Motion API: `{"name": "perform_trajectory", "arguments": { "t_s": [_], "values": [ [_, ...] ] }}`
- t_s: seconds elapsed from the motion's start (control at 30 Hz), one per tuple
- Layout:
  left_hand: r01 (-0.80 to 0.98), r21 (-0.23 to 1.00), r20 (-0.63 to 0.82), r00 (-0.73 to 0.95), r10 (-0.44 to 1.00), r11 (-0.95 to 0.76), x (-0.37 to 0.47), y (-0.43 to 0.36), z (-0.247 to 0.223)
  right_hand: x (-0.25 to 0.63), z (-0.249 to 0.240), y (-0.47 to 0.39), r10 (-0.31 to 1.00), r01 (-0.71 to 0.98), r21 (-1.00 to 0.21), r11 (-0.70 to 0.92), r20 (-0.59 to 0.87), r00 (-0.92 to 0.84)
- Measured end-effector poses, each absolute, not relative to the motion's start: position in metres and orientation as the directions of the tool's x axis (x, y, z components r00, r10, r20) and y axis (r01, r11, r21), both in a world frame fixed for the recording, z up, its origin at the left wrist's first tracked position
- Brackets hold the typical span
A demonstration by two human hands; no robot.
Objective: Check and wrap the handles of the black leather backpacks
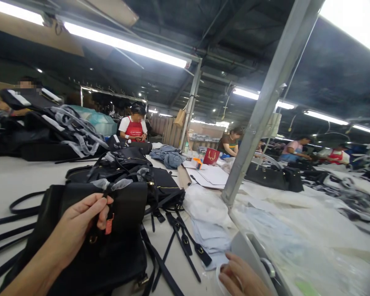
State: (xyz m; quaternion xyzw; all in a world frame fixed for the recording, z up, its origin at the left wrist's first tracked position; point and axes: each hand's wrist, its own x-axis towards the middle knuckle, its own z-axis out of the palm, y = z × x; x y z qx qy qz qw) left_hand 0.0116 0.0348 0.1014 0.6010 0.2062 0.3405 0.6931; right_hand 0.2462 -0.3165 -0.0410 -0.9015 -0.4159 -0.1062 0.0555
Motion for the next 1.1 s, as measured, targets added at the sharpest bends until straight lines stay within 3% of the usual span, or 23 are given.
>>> {"name": "perform_trajectory", "arguments": {
  "t_s": [0.13,0.37,0.53,0.73,0.87,0.97,1.03,1.1],
  "values": [
    [-0.23,0.972,0.121,0.685,0.719,0.056,0.011,0.037,0.096,0.268,-0.02,-0.263,0.645,0.671,-0.034,-0.741,0.242,0.725],
    [-0.239,0.97,0.145,0.703,0.697,0.04,0.007,0.038,0.091,0.305,-0.031,-0.223,0.612,0.63,-0.059,-0.775,0.181,0.77],
    [-0.238,0.966,0.111,0.734,0.67,0.101,0.006,0.037,0.092,0.313,-0.02,-0.239,0.608,0.639,-0.302,-0.707,0.202,0.768],
    [-0.229,0.948,0.053,0.797,0.601,0.22,0.002,0.039,0.095,0.323,0.017,-0.246,0.562,0.561,-0.665,-0.492,0.249,0.789],
    [-0.117,0.93,-0.081,0.86,0.504,0.348,-0.008,0.035,0.101,0.288,0.046,-0.224,0.496,0.541,-0.782,-0.31,0.353,0.794],
    [-0.086,0.899,-0.112,0.904,0.413,0.43,-0.014,0.029,0.107,0.234,0.061,-0.187,0.464,0.718,-0.685,-0.124,0.599,0.652],
    [-0.08,0.873,-0.094,0.941,0.326,0.482,-0.016,0.029,0.108,0.193,0.062,-0.155,0.452,0.925,-0.379,0.035,0.831,0.324],
    [-0.073,0.854,-0.063,0.968,0.242,0.514,-0.018,0.031,0.107,0.158,0.057,-0.123,0.377,0.981,0.046,0.189,0.919,-0.116]
  ]
}}
